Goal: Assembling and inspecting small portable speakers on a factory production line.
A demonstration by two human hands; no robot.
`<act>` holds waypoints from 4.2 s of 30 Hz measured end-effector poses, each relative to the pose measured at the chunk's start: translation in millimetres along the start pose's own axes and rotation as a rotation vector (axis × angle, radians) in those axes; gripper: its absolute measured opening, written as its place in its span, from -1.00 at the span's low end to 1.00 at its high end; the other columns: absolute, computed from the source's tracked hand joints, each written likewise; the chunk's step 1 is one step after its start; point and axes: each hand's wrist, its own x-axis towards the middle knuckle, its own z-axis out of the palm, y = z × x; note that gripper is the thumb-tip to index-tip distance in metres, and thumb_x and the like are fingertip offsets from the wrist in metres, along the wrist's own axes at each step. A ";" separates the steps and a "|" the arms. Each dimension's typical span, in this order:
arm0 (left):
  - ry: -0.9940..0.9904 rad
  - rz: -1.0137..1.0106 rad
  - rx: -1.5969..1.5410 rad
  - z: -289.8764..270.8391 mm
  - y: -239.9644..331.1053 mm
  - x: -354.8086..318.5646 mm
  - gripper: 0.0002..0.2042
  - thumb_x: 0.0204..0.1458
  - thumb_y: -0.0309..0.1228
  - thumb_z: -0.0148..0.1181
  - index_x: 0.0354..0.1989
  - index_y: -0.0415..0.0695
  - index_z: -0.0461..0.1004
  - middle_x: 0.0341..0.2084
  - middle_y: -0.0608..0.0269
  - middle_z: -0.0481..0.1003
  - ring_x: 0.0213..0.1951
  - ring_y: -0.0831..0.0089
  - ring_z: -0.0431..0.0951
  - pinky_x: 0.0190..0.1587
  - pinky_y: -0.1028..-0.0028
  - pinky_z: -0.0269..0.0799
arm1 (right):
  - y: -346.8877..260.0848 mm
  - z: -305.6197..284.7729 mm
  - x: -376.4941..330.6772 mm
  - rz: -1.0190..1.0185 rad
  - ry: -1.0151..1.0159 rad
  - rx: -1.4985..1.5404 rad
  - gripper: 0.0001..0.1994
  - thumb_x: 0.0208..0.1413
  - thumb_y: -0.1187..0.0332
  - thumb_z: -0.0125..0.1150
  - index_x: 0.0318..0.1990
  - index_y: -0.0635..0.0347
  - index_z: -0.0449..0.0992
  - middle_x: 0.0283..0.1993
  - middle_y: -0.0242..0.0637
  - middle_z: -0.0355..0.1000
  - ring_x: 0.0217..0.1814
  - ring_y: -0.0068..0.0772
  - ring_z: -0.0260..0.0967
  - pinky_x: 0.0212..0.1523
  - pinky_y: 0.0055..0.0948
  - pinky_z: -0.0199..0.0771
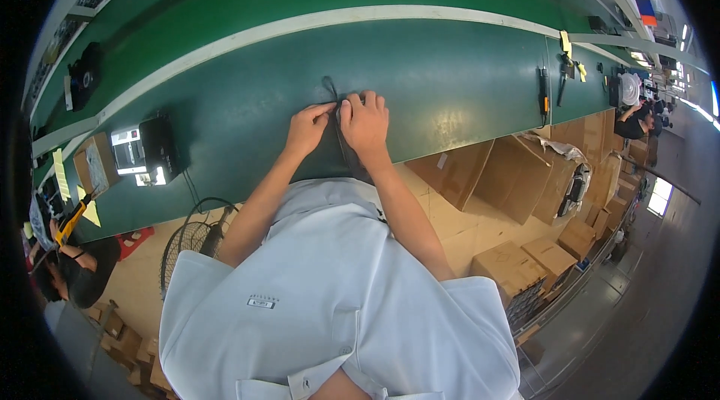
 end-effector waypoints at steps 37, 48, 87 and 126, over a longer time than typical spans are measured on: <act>-0.425 -0.328 -0.440 14.2 65.2 -68.5 -0.11 -0.10 -0.15 0.47 0.33 -0.25 0.07 0.15 0.01 0.34 0.21 0.21 0.37 0.22 0.23 0.33 | 17.3 -63.1 -111.6 0.699 0.025 1.205 -0.07 -0.13 0.04 0.52 0.29 0.44 0.20 0.26 0.07 0.19 0.33 -0.15 0.19 0.31 -0.21 0.22; -0.520 0.240 -0.290 -46.4 188.6 -116.9 0.00 -0.50 -0.26 0.66 0.19 -0.30 0.18 0.05 0.06 0.40 0.09 0.27 0.47 0.15 0.28 0.37 | -34.6 -192.4 -128.7 -0.021 0.089 1.176 0.20 -0.27 -0.10 0.61 0.48 0.10 -0.05 0.33 0.03 0.12 0.38 0.05 0.14 0.35 -0.13 0.16; -0.788 0.559 -0.249 -63.9 182.4 -115.0 -0.14 -0.42 -0.27 0.65 0.19 0.11 0.33 0.20 -0.16 0.26 0.22 -0.12 0.34 0.16 0.01 0.35 | -34.1 -230.9 -133.3 -0.183 -0.028 0.961 -0.19 -0.32 0.03 0.67 0.16 -0.02 0.42 0.16 0.03 0.21 0.13 0.05 0.30 0.07 -0.07 0.37; -0.639 -0.009 -0.410 -25.3 144.6 -97.8 0.14 -0.29 -0.40 0.58 0.45 -0.17 -0.14 0.27 -0.01 0.16 0.33 0.16 0.21 0.27 0.19 0.27 | 6.9 -188.1 -115.4 0.156 -0.154 1.229 -0.01 -0.25 -0.04 0.62 0.38 0.04 0.27 0.16 -0.10 0.25 0.24 -0.12 0.25 0.22 -0.20 0.32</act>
